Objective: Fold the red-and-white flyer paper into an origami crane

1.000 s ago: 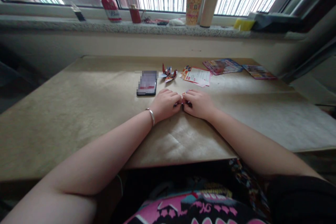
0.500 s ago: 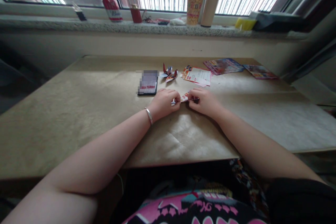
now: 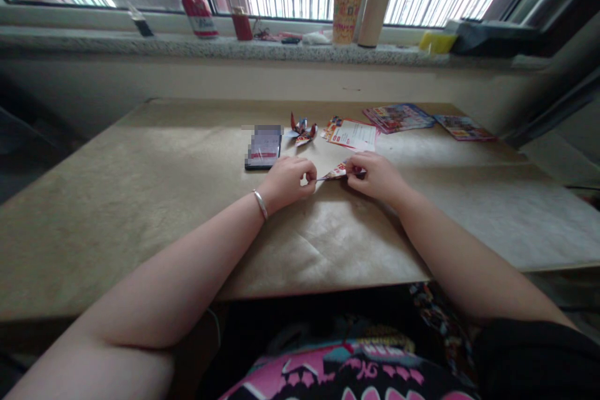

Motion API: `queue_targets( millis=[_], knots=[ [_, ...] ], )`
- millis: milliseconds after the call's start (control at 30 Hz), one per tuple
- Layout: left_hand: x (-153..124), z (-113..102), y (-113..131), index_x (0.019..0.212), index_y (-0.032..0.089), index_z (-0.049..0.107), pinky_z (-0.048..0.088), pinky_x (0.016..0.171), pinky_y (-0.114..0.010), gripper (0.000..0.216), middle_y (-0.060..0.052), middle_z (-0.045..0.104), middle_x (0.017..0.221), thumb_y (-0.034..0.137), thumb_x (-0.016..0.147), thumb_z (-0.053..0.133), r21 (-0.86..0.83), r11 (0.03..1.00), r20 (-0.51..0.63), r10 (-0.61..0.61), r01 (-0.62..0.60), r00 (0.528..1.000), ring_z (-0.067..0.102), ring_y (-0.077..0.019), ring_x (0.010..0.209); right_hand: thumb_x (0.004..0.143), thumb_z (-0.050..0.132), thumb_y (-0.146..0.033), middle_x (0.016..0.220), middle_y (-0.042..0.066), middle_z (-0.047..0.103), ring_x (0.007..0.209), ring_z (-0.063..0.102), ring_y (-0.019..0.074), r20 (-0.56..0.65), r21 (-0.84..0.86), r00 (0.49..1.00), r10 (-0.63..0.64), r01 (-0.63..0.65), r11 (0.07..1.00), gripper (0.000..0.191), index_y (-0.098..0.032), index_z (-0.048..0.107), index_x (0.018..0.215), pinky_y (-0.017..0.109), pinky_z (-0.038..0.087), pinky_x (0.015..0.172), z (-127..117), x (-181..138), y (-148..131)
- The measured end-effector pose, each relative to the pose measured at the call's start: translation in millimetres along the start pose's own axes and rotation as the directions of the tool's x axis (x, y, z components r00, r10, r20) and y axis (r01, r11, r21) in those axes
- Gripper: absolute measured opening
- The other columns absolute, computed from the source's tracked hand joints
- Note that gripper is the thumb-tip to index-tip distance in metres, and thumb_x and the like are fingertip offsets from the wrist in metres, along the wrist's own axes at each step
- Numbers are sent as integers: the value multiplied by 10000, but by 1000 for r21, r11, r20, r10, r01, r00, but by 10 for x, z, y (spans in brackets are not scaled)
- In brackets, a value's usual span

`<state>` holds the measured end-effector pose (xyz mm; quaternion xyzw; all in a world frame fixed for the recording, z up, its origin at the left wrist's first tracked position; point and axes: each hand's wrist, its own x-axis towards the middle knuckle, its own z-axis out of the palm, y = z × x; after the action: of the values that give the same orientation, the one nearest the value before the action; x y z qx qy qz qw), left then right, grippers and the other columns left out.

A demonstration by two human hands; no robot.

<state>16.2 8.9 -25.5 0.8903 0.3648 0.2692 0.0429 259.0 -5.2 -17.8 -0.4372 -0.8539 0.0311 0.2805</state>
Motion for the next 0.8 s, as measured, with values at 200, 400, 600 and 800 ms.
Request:
queue_targets(
  millis=[200, 400, 600, 800],
  knots=[
    [-13, -21, -19, 691, 173, 616, 410, 630, -247, 63, -8, 626, 711, 168, 734, 570, -35, 999, 19, -4, 5, 1000, 549, -132, 646, 715, 540, -179, 726, 20, 614, 693, 533, 162, 4, 5, 1000, 19, -19, 1000, 44, -207, 530, 683, 269, 391, 663, -37, -10, 28],
    [-33, -42, -21, 721, 173, 597, 407, 618, -243, 34, -9, 604, 734, 155, 736, 573, -18, 998, 80, -53, 55, 995, 534, -133, 656, 709, 545, -182, 714, 21, 610, 695, 533, 170, 23, -49, 1000, 20, -19, 999, 35, -208, 538, 687, 275, 381, 661, -67, -25, 93],
    [-32, -35, -8, 849, 169, 586, 427, 649, -251, 88, -26, 615, 841, 252, 822, 578, -22, 997, -1, -71, 71, 997, 555, -139, 715, 729, 547, -186, 732, 30, 628, 713, 550, 178, 16, -67, 1000, -2, 3, 998, 34, -207, 571, 715, 283, 392, 682, -74, -33, 103],
    [-22, 3, 24, 877, 188, 646, 424, 758, -309, 188, -42, 662, 864, 373, 855, 622, 126, 984, 48, 124, -129, 991, 591, -192, 825, 775, 532, -192, 792, 44, 666, 750, 574, 183, 39, -118, 996, -85, 89, 989, 94, -197, 626, 780, 296, 387, 719, 23, 17, -135]
  ],
)
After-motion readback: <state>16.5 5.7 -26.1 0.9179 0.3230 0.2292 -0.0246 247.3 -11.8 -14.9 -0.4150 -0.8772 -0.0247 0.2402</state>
